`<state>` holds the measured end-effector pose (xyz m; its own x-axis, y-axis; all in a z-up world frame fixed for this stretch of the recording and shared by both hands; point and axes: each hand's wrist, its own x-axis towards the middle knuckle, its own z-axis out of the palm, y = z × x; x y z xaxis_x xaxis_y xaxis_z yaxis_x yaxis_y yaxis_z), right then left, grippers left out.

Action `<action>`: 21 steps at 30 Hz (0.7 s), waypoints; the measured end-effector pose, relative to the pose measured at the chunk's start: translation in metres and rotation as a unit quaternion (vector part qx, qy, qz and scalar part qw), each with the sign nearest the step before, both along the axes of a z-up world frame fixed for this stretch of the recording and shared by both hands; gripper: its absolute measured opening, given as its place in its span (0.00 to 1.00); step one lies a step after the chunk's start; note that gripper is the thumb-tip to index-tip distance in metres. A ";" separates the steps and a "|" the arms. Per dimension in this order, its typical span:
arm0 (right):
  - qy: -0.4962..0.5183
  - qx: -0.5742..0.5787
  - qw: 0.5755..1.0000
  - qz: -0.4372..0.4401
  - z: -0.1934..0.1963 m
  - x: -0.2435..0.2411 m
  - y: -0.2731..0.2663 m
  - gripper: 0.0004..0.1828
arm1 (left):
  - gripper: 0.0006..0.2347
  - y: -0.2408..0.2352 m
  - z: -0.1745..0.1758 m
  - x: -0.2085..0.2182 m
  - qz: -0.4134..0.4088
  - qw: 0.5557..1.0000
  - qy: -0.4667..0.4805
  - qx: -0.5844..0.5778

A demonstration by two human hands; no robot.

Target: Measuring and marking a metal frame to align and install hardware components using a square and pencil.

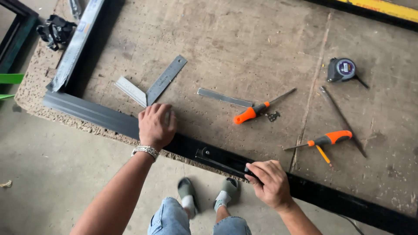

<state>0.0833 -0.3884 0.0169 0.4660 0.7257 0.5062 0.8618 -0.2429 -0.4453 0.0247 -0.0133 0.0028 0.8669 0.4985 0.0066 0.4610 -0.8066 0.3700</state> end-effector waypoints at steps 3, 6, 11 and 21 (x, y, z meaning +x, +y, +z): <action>0.053 -0.004 0.997 -0.049 -0.001 -0.002 0.004 0.15 | 0.11 0.003 -0.014 -0.005 -0.132 0.981 -0.111 0.086; 0.124 0.028 0.988 -0.087 -0.006 -0.012 0.023 0.16 | 0.22 -0.005 0.001 -0.011 -0.377 0.909 -0.162 -0.068; 0.094 -0.006 0.989 -0.116 -0.013 -0.022 0.033 0.13 | 0.32 -0.034 0.012 -0.031 -0.418 0.869 -0.148 -0.221; 0.229 -0.068 0.971 -0.028 0.000 0.003 -0.006 0.42 | 0.16 -0.026 -0.001 -0.026 -0.368 0.862 -0.226 -0.266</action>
